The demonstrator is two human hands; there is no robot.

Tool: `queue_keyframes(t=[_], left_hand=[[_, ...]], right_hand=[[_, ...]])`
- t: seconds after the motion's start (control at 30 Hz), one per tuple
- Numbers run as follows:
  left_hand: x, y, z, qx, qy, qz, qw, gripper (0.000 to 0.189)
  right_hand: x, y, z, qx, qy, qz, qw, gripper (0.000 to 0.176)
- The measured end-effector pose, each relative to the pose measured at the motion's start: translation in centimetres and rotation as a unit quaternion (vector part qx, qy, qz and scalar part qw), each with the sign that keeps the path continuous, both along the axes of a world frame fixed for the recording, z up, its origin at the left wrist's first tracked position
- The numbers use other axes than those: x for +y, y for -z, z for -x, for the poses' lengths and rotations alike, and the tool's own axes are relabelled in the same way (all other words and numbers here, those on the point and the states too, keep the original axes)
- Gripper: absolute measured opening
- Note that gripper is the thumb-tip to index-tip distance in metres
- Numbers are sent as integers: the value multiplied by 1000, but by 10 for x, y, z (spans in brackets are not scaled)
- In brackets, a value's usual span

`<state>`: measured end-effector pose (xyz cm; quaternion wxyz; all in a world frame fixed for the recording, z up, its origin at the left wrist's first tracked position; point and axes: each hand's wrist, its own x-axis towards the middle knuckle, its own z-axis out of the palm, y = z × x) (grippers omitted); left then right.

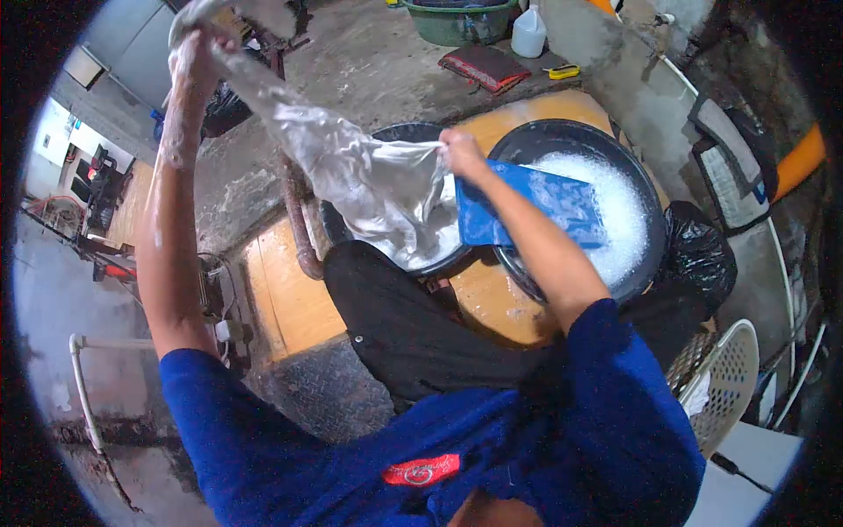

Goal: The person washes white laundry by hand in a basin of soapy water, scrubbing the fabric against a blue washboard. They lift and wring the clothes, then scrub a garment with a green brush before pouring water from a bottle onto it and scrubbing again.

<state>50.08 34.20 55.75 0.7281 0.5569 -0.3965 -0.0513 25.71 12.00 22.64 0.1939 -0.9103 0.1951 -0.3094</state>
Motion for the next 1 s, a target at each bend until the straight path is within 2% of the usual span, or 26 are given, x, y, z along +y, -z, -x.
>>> queue_keyframes(t=[0.07,0.13,0.17,0.2,0.27,0.3,0.37,0.47,0.5,0.6,0.63,0.67,0.7,0.73,0.77,0.8,0.83,0.87,0.9,0.93,1.0], left_hand=[[21,20,-16,57,-11,-1,998,14],[34,34,-19,147,-67,24,987,16],[39,40,-22,191,-95,36,976,17],[43,45,-36,220,-137,50,965,20],[60,59,-78,229,-86,60,968,21],[64,58,-75,238,-84,47,966,22],[65,49,-53,255,-78,24,964,25],[60,41,-13,208,-25,-1,978,30],[64,46,-17,143,43,-15,989,33],[40,32,24,177,13,0,984,31],[34,31,26,160,64,-15,985,30],[30,36,21,164,136,-1,977,33],[15,34,33,185,82,-15,979,33],[-2,32,48,205,29,-28,978,34],[-9,39,50,174,46,-33,983,35],[-19,42,47,234,79,-55,968,36],[-24,48,53,229,88,-52,968,36],[-30,54,64,224,98,-51,968,36],[-37,60,75,217,108,-52,969,36],[-43,64,87,210,118,-52,969,37],[-50,70,100,196,136,-48,970,37]], right_hand=[[-16,-34,6,-25,-33,6,999,15],[-32,-64,3,-37,-41,35,998,17],[-38,-80,2,-42,-17,56,997,17],[-43,-95,1,-36,-7,29,999,19],[-62,-96,-11,-83,38,43,995,16],[-71,-97,-17,-93,55,20,994,15],[-82,-97,-24,-105,86,-1,991,14],[-85,-96,-34,-111,123,2,986,13],[-83,-95,-35,-117,133,-33,984,13],[-87,-66,-49,-206,185,-67,959,13],[-79,-55,-51,-215,187,-71,956,11],[-67,-43,-55,-234,148,-42,960,15],[-47,-13,-63,-224,174,120,952,21],[-28,16,-72,-220,221,281,908,26],[8,19,-53,-264,66,202,941,24],[46,23,-40,-97,-15,-57,993,21],[68,52,-50,1,-76,-174,982,20],[83,66,-54,87,-149,-139,975,20],[101,119,-74,63,-83,-233,967,24],[100,221,-97,19,-118,-154,981,25],[135,181,-73,-14,-75,-312,947,24]])
